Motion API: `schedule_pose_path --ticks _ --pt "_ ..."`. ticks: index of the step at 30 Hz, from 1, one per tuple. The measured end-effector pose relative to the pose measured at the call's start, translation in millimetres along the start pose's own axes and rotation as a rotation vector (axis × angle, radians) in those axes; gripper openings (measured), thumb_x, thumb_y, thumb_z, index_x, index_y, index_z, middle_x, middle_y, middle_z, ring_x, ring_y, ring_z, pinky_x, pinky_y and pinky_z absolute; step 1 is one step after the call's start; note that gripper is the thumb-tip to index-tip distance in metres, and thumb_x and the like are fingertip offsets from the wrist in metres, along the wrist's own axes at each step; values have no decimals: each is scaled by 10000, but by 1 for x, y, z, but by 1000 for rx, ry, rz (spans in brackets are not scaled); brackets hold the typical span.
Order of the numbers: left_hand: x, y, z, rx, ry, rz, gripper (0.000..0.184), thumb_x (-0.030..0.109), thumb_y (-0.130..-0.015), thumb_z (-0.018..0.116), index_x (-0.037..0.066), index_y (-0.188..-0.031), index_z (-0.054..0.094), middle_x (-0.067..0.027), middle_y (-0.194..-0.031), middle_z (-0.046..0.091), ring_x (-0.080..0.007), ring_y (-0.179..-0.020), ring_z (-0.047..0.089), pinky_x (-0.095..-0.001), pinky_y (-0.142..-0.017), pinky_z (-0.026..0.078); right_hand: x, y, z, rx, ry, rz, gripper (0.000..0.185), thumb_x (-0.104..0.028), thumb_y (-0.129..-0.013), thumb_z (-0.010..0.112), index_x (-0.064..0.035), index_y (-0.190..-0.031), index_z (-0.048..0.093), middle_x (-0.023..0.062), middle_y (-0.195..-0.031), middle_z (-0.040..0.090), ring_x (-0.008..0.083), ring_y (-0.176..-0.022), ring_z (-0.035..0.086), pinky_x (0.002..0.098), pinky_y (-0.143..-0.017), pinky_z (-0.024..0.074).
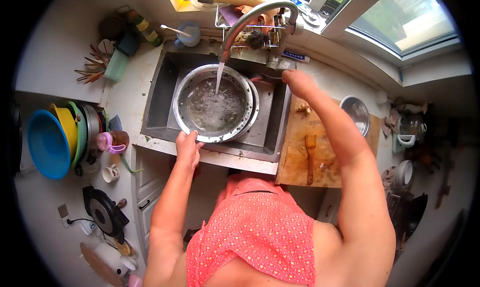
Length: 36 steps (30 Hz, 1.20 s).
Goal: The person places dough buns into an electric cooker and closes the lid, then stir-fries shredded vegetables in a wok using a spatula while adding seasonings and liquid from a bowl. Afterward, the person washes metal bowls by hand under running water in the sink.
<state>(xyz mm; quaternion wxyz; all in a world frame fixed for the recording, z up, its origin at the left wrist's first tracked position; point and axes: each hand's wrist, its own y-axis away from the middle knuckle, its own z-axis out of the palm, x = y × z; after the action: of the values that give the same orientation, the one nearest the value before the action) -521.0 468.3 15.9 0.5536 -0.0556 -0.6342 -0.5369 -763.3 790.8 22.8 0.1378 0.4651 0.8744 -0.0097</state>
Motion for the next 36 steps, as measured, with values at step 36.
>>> schedule_pose_path --ticks 36 --pt "-72 159 153 -849 -713 -189 104 49 -834 509 24 -929 543 -56 -833 631 -133 -642 610 -262 -579 506 -50 455 -69 562 -108 608 70 -155 -816 585 -106 -854 617 68 -771 577 281 -729 591 381 -618 472"
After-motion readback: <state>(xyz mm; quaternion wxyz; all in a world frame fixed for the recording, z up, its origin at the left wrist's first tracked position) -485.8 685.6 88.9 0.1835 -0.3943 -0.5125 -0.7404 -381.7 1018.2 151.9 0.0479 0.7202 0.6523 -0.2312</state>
